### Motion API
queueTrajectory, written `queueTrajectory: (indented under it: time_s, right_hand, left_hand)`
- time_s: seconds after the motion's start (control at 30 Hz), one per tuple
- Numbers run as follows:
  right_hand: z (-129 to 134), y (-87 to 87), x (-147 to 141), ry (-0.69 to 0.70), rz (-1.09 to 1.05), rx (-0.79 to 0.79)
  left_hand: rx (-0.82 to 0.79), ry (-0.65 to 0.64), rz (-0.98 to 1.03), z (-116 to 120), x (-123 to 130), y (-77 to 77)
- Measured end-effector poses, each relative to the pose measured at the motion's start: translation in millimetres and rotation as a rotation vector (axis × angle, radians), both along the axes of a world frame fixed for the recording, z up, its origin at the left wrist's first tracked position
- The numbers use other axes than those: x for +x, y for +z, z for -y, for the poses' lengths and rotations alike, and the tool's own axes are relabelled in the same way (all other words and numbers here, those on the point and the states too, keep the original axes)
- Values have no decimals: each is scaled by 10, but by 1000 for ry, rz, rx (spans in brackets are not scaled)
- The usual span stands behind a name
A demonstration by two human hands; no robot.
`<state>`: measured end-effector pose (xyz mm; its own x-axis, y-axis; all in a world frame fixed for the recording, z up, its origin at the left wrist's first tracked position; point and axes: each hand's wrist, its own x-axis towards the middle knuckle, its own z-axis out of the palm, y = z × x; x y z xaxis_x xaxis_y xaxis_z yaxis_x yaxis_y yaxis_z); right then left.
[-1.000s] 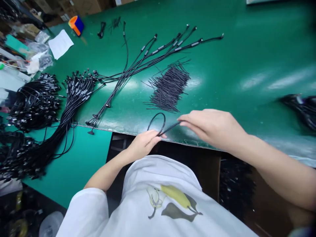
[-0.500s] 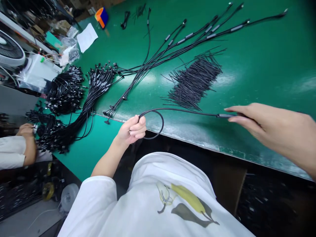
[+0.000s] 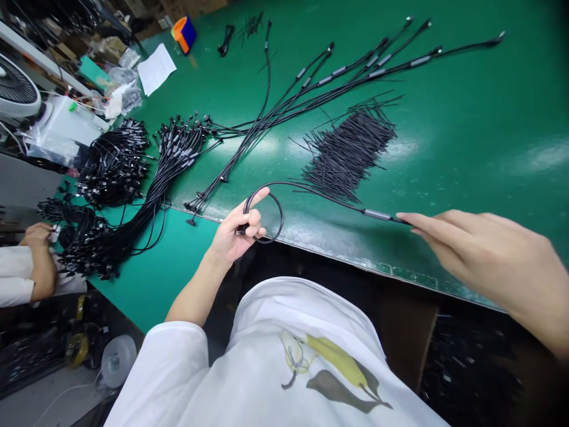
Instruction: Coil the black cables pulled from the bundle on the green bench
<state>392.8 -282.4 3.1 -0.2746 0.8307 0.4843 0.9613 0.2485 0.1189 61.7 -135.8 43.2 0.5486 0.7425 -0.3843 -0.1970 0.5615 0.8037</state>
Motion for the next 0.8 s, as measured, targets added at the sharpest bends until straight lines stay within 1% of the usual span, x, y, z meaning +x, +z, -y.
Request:
queueTrajectory:
  time_s: [0.1, 0.2, 0.33, 0.4, 0.47, 0.53, 0.6, 0.67, 0.73, 0.8]
  right_hand:
    - [2, 2, -4, -9, 13, 44]
    - [1, -7, -17, -70, 36, 43]
    - [24, -29, 27, -179, 5, -63]
    - [33, -50, 54, -177, 7, -84]
    - [25, -78, 49, -91, 40, -64]
    - [-1, -107, -14, 57, 67, -36]
    - [-29, -137, -141, 199, 61, -51]
    - [-45, -169, -321, 309, 22, -85]
    - [-45, -190, -521, 418, -44, -121]
    - [-43, -180, -699, 520, -116, -150]
  left_hand:
    - [-13, -49, -33, 5, 22, -53]
    - [-24, -80, -14, 17, 41, -86]
    - [-65, -97, 58, 12, 35, -71]
    - [-82, -72, 78, 9, 39, -53]
    - [-87, -25, 83, 14, 58, -37]
    - [-83, -10, 92, 31, 91, -32]
    - [-74, -44, 98, 58, 135, -48]
    - [-37, -81, 80, 94, 192, -94]
    - [23, -117, 45, 141, 259, -165]
    - [105, -179, -9, 202, 326, -241]
